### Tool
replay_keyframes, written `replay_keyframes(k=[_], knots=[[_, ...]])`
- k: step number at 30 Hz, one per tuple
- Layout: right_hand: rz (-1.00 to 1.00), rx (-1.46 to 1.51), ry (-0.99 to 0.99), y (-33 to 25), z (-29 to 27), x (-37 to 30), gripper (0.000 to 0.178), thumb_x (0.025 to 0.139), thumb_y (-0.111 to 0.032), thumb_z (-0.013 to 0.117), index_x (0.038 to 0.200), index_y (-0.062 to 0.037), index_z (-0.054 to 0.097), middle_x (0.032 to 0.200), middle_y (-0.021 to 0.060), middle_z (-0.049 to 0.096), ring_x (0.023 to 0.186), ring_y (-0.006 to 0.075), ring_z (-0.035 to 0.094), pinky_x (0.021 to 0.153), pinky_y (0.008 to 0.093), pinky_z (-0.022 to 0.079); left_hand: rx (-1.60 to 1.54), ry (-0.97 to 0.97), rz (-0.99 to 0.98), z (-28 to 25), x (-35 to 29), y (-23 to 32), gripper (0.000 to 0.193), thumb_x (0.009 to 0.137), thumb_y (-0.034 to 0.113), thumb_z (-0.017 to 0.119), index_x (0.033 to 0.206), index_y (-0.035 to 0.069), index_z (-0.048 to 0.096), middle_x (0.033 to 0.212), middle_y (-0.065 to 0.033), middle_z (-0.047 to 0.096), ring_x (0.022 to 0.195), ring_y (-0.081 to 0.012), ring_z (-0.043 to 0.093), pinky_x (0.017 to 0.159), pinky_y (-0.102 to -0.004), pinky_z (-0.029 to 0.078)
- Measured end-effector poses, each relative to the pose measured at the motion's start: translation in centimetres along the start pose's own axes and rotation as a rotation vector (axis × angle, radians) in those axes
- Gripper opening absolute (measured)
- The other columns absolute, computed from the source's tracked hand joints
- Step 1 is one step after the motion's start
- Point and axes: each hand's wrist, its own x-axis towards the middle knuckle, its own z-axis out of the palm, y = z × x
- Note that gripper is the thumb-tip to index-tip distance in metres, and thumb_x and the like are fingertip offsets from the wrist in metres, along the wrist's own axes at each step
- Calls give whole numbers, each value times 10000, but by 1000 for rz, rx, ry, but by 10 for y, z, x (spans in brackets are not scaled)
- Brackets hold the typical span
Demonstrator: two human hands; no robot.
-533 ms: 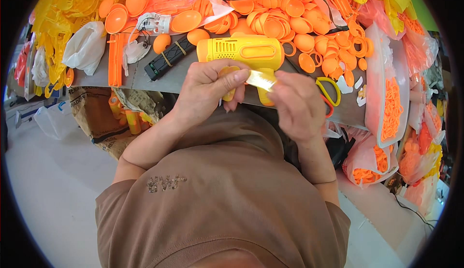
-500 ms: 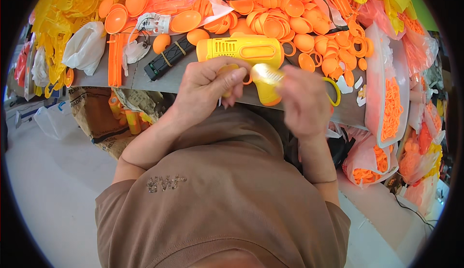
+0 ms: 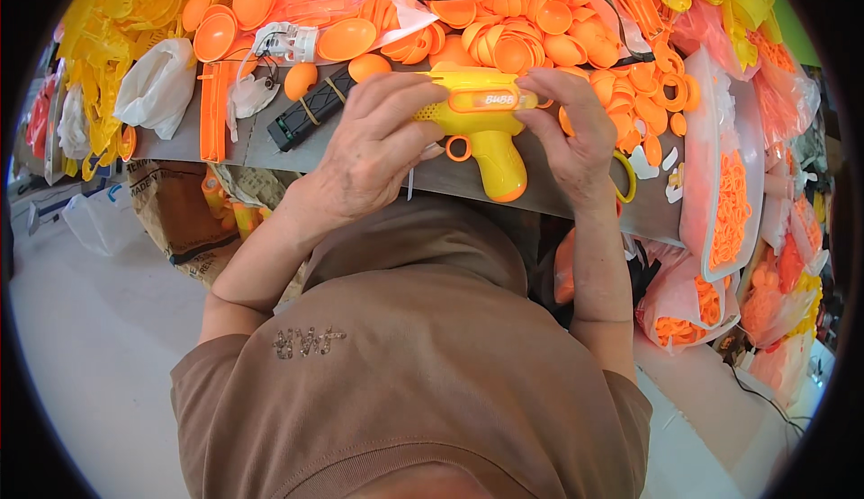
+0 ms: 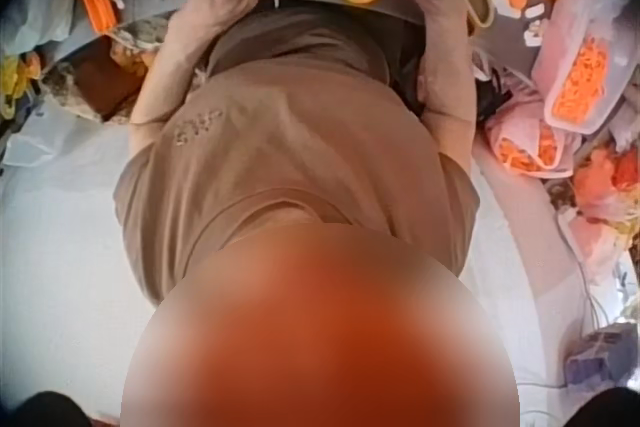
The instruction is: The person is assembling a yellow plastic toy gun by fitting several components together at a factory workbench.
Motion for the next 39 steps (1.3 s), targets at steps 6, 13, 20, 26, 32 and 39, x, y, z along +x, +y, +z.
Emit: replay_keyframes(k=[6,13,20,26,32,39], knots=[[-11,-8,43,-3,14,-1,448,711,9,718,1128,-21,559,967,74,666,881,166,615,761,279,482,53,-62,81,5,-2,-4,187,725,112,651,876,20,592,1214,-86,546,1100,-309,502,910,-460,384],[-109,-74,30,-5,17,3,477,699,-40,734,1141,-25,556,983,71,671,917,205,618,797,297,466,142,-104,136,7,-7,-9,172,713,118,649,870,62,608,1281,-48,528,1116,-298,496,910,-452,377],[91,164,52,-4,22,-8,344,797,-36,647,1123,-6,544,1076,99,617,999,184,575,867,300,440,158,-137,125,8,-7,-10,147,704,110,642,844,78,612,1300,-36,518,1136,-289,478,914,-449,363],[412,591,124,-5,37,-9,137,902,-47,520,1032,-4,534,1160,107,536,1014,133,509,890,274,400,178,-112,126,10,-8,-9,151,691,107,642,836,79,610,1284,-35,533,1131,-291,480,891,-438,378],[454,726,124,-2,39,-3,80,903,-45,514,978,-24,500,1072,69,520,933,106,471,860,247,381,194,-92,127,13,-8,-9,131,693,99,643,815,79,599,1266,-47,548,1120,-289,490,869,-428,384],[411,564,67,3,41,-3,109,902,-22,476,1008,-40,457,1076,68,496,955,112,460,874,250,371,220,-71,129,15,-9,-10,128,701,122,644,811,85,589,1265,-46,551,1111,-285,502,852,-429,386]])
